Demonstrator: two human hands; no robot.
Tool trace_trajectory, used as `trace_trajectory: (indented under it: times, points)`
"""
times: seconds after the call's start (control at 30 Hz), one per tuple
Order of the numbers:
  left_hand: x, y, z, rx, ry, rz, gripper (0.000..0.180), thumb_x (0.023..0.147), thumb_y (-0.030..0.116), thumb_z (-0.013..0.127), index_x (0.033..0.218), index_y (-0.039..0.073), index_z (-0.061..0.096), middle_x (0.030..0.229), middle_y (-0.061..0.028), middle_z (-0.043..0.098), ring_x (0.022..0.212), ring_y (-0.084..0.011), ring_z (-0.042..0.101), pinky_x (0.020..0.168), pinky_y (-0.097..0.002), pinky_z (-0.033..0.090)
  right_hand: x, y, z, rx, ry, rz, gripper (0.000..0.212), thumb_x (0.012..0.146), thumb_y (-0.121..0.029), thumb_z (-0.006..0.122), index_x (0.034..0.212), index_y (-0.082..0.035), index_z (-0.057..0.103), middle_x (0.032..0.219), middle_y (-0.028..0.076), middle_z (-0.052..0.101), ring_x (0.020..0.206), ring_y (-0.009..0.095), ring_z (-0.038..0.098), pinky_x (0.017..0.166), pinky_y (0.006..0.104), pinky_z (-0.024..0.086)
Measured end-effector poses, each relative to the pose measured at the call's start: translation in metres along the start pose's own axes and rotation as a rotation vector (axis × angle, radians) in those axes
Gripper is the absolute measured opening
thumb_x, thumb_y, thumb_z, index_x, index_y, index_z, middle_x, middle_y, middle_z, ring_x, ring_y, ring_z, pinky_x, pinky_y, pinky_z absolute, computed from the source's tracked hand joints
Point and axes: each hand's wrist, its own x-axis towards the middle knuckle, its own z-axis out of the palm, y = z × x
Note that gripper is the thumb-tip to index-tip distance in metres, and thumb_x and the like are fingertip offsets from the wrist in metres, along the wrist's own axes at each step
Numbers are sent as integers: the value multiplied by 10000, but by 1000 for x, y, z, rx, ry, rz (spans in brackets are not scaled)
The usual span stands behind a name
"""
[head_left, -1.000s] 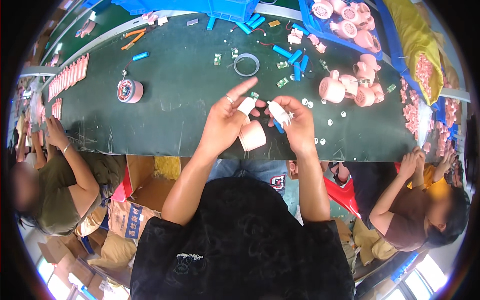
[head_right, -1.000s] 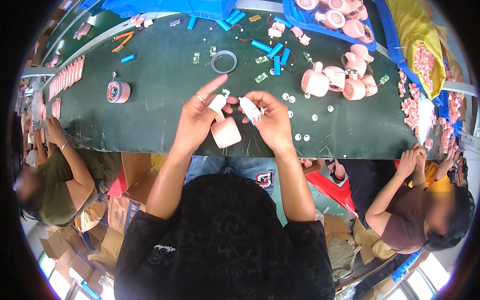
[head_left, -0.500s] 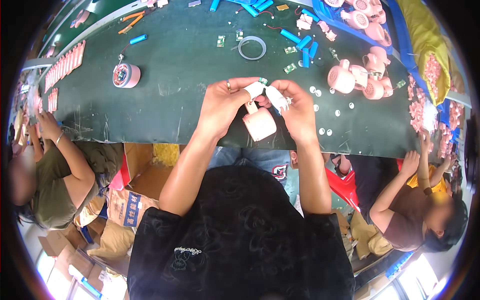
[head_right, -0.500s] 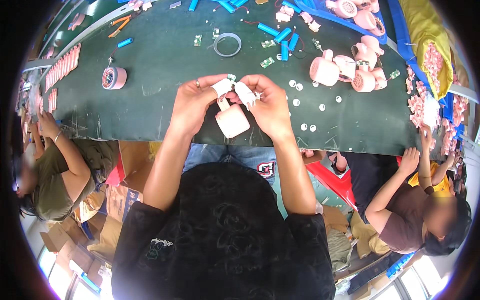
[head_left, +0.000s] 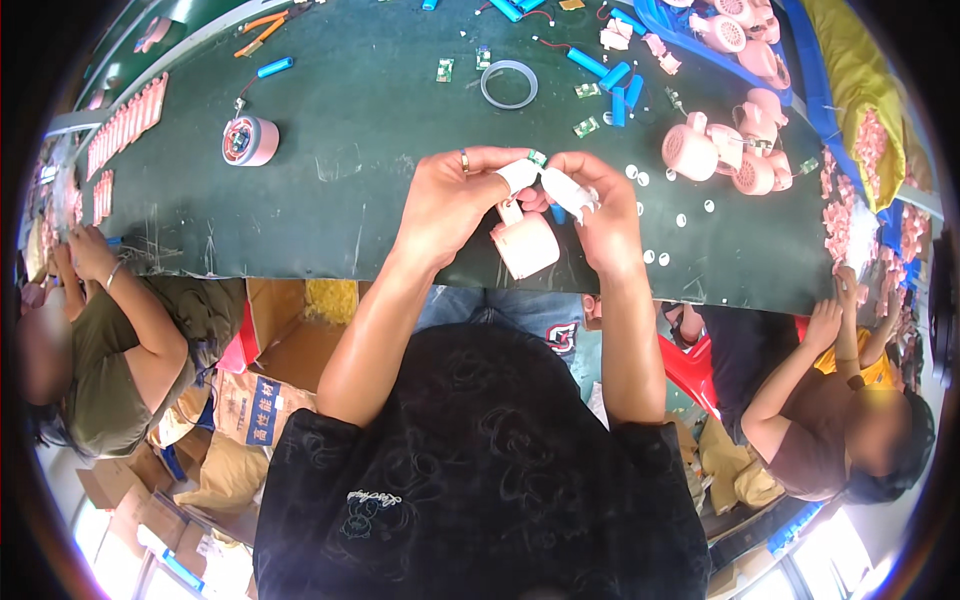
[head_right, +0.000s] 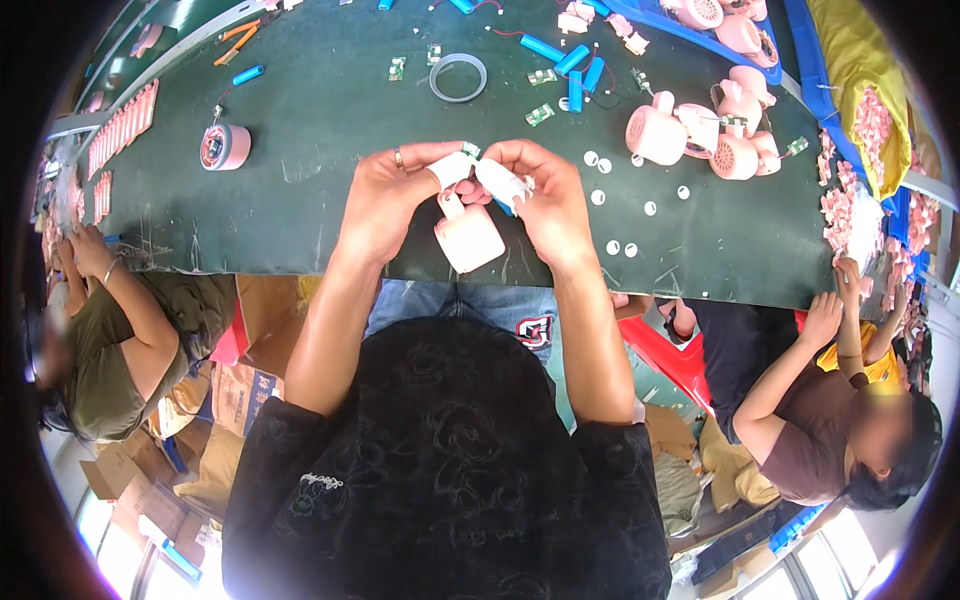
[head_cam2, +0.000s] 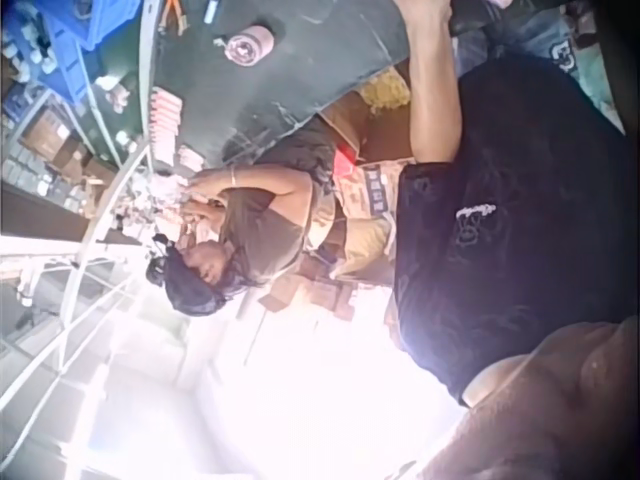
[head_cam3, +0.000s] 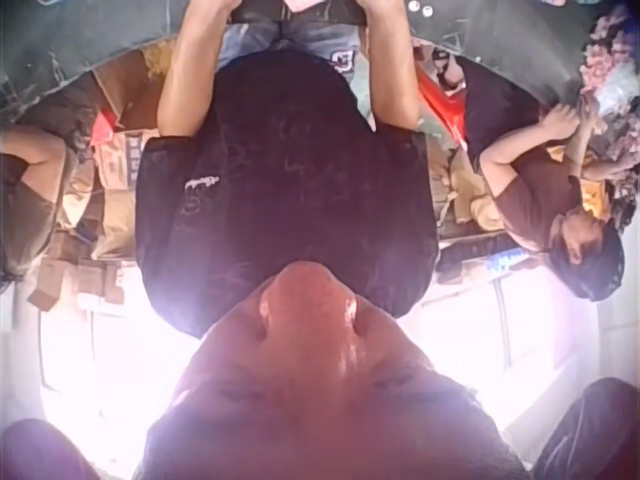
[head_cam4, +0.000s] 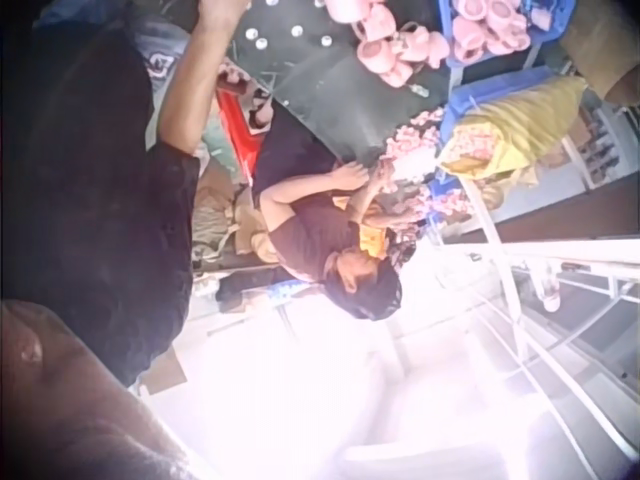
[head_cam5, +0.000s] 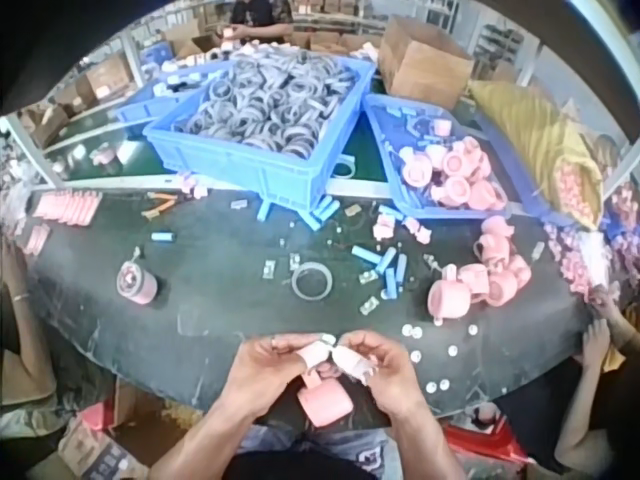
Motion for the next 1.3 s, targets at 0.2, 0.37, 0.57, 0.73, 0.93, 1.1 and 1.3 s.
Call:
trace_trajectory:
  times: [0.2,0.37,0.57,0.73,0.93,1.1,1.3]
  points:
    - [0,-4,1,154,30,76,247,895,0,640,1119,-82,702,937,-129,745,820,-144,713,735,-271,583,0,-7,4,47,-14,74,169,897,51,586,1054,46,648,931,109,719,845,163,709,791,270,548]
    - [1,-6,-2,121,38,65,251,895,14,666,1127,-75,706,948,-111,750,817,-114,699,719,-257,575,-2,-5,3,125,-11,92,135,919,10,627,1046,50,646,918,120,711,850,181,719,788,291,572]
    - [1,-12,-5,238,61,92,240,887,18,662,1112,-25,736,950,-84,755,788,-79,679,691,-240,561,0,-6,3,70,-8,155,146,927,-33,662,1033,65,641,925,130,699,859,208,724,795,333,608]
    - [-2,-15,-4,342,83,109,258,870,12,650,1108,9,751,934,-59,758,761,-60,664,669,-233,550,1,-13,3,5,-35,158,153,941,-46,653,1043,66,632,932,142,700,841,211,724,773,322,608]
    - [2,-12,-8,240,53,63,264,866,22,651,1110,-17,743,943,-81,761,806,-84,679,723,-246,559,6,-15,8,26,-20,194,131,925,23,624,1045,73,636,949,142,708,867,211,727,798,318,613]
    - [3,-15,-13,30,66,-8,284,867,20,640,1130,-40,729,964,-90,758,853,-104,685,785,-264,560,4,-12,10,-38,-22,146,165,925,49,604,1084,65,643,969,127,717,884,190,724,827,309,602]
    - [4,-16,-13,68,75,26,272,883,13,634,1133,-51,722,946,-100,755,853,-121,696,788,-275,566,4,-8,10,-11,-15,127,194,907,67,606,1095,58,650,980,127,720,906,181,718,841,307,590]
